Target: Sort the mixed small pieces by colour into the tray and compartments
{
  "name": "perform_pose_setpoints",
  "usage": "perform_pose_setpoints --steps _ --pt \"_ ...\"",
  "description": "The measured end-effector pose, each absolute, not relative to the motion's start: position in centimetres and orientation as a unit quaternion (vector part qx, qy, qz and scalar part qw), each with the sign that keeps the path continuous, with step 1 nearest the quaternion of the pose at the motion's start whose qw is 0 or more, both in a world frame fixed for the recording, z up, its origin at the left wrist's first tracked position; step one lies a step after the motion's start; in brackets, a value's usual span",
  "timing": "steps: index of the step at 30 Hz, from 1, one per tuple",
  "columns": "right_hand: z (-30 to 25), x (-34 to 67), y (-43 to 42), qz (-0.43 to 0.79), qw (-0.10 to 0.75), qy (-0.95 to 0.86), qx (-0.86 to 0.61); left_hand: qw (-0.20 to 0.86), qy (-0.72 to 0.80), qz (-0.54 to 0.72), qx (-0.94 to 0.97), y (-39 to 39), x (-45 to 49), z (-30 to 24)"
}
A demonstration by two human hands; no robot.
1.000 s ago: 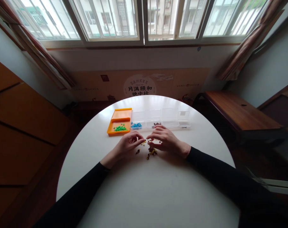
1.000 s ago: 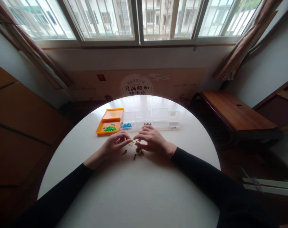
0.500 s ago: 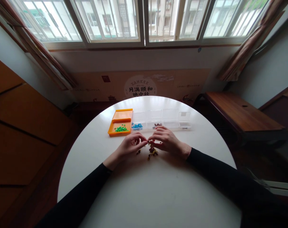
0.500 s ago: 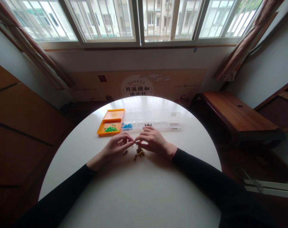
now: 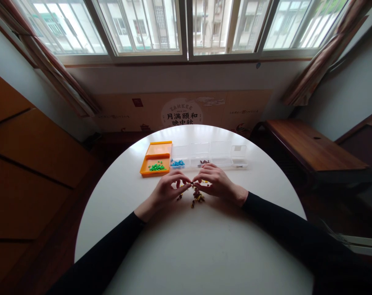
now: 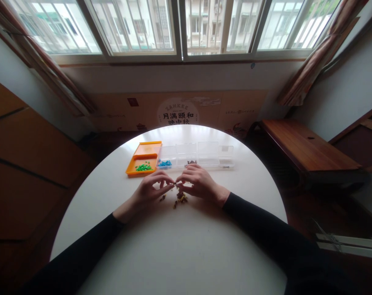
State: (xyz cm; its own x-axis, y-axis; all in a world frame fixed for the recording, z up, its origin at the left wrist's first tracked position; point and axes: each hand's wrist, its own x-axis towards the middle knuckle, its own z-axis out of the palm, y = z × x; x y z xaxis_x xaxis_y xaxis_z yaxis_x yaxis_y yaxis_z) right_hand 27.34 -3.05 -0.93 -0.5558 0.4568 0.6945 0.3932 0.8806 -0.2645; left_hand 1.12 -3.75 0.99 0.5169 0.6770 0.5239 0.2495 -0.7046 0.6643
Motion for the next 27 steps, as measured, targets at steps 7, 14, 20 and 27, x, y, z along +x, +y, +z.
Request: perform_pose_setpoints --steps 7,14,20,27 --pt "-0.6 27.4 -3.2 0.043 0.4 -0.883 -0.241 0.264 0.276 0.405 0.831 -3.8 1.1 1.1" --pt "-0.1 27.2 -3.4 0.041 0.399 -0.884 -0.239 0.263 0.277 0.4 0.833 -3.7 1.0 0.9" --pt "0.0 27.2 -3.5 0.041 0.397 -0.882 -0.248 0.253 0.288 0.4 0.833 -3.8 1.0 1.1" --pt "-0.4 28.0 -2.4 0.005 0.428 -0.807 -0.408 0.232 0.335 0.374 0.833 -3.9 0.7 1.3"
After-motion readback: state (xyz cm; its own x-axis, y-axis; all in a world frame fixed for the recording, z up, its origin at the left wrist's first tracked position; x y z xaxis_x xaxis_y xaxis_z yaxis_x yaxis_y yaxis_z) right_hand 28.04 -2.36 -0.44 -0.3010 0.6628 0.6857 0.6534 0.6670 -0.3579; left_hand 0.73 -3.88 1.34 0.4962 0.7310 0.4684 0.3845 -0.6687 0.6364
